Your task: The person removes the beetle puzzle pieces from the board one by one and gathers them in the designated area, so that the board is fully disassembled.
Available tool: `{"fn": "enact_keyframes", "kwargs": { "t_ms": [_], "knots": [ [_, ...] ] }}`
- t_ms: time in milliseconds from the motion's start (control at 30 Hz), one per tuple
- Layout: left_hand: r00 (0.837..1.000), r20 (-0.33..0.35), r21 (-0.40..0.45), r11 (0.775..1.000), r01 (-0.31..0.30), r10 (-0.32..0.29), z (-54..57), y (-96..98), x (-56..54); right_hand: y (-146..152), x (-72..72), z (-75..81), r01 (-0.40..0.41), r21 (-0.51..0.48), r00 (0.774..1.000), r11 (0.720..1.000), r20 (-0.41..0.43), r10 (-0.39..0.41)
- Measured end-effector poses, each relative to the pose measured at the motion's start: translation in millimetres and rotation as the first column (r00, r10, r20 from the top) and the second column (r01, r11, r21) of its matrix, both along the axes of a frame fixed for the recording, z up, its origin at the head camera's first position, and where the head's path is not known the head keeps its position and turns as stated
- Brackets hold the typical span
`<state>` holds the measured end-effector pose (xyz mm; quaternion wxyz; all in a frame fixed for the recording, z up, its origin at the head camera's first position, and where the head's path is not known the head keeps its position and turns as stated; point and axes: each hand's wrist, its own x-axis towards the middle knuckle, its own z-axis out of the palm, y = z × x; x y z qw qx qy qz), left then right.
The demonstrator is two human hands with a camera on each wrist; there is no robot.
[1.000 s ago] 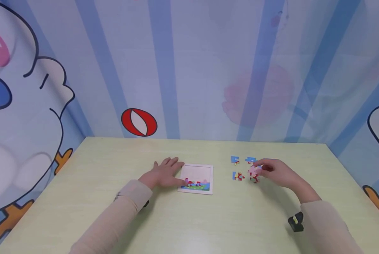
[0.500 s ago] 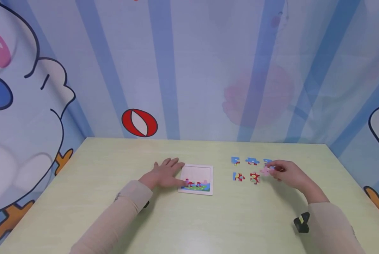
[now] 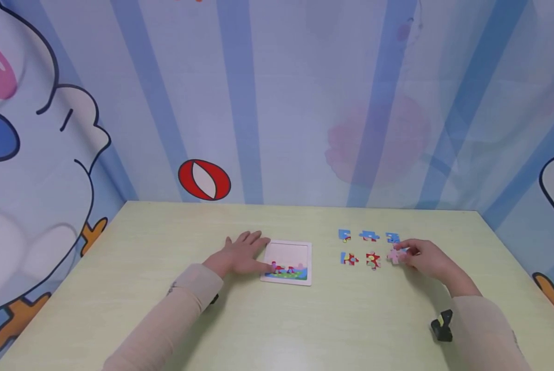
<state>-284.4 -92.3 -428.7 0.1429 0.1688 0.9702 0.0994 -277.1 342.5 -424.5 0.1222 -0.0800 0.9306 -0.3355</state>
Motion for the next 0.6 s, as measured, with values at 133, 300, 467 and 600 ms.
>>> {"fn": "enact_keyframes", "kwargs": {
  "t_ms": [133, 300, 467, 600],
  "knots": [
    [1.0, -0.004, -0.001, 1.0, 0.004, -0.004, -0.2, 0.2, -0.1, 0.0, 0.9, -0.8, 0.007, -0.001, 1.0, 1.0, 0.021, -0.007],
    [1.0, -0.008, -0.006, 1.0, 0.004, -0.004, -1.2, 0.5, -0.3, -1.4, 1.5, -0.4, 0.019, 0.008, 0.999, 1.0, 0.037, -0.019],
    [1.0, -0.01, -0.003, 1.0, 0.004, -0.004, -1.8, -0.2, -0.4, -1.5, 0.3, 0.8, 0.02, 0.043, 0.999, 0.999, 0.023, -0.022],
    [1.0, -0.01, -0.003, 1.0, 0.005, -0.005, -2.2, -1.1, -0.4, -1.9, -0.3, 1.1, 0.018, 0.06, 1.0, 0.998, 0.016, -0.019]
  ]
}}
